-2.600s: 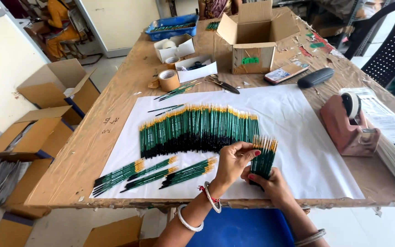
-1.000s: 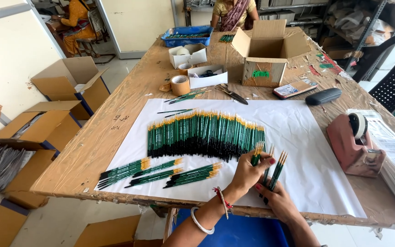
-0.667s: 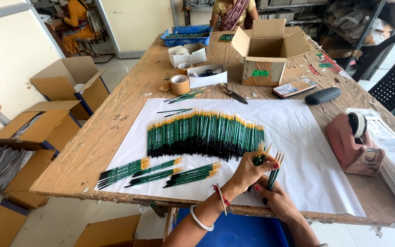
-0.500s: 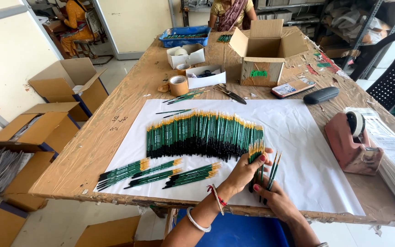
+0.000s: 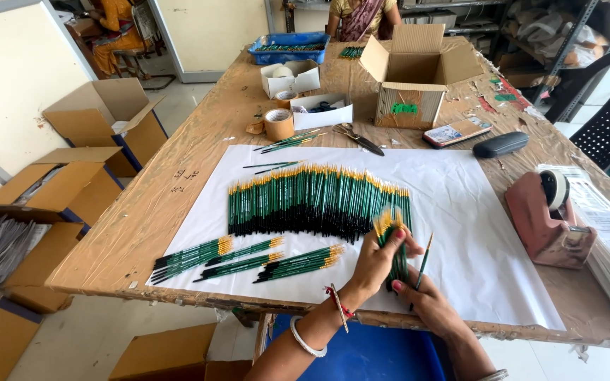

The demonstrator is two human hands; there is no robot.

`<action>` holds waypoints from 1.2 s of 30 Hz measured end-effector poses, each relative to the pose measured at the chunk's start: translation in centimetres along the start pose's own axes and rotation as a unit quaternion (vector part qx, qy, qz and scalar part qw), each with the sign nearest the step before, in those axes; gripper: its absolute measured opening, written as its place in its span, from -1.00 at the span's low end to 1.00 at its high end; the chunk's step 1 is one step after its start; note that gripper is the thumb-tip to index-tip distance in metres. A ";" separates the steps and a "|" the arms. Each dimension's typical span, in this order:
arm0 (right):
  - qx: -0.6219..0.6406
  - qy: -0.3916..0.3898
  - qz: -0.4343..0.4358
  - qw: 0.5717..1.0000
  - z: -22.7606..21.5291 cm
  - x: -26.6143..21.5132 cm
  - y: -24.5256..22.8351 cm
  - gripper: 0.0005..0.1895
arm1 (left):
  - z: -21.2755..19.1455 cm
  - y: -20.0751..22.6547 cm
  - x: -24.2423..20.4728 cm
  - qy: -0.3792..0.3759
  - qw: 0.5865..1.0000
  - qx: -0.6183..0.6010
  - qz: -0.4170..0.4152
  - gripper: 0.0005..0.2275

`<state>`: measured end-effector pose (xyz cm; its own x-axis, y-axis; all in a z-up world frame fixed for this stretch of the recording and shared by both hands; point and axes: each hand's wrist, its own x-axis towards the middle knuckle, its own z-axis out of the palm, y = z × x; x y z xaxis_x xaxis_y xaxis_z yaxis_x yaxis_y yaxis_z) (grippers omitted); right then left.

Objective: The recorder groups and sorts a large quantity of green paintbrushes into bundles on a paper-covered table.

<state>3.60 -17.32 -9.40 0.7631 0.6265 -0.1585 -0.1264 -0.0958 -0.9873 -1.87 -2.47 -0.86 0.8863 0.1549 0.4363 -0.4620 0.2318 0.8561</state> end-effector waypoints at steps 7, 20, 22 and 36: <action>0.184 0.005 -0.096 0.978 -1.5 0.5 -1.4 -0.68 | -3.2 -1.4 -3.2 0.100 0.975 0.152 0.127 -0.65; -0.570 0.198 -0.081 0.793 -13.9 25.7 2.5 -0.45 | -6.6 -2.5 -5.6 0.011 0.688 0.718 0.102 -0.24; -0.690 0.199 -0.256 0.647 -14.8 28.5 6.1 -0.62 | -6.7 -2.4 -5.6 0.015 0.685 0.719 0.116 -0.27; -0.614 0.150 0.023 0.775 -7.2 27.8 -3.4 -0.40 | -6.8 -2.5 -6.6 0.018 0.666 0.740 0.091 -0.33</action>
<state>29.81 -5.13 -10.54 0.9120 0.4102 -0.0066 0.3995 -0.8917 -0.2128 -6.78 2.45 -7.77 0.8064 0.0795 0.5860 -0.0011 -0.9907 0.1358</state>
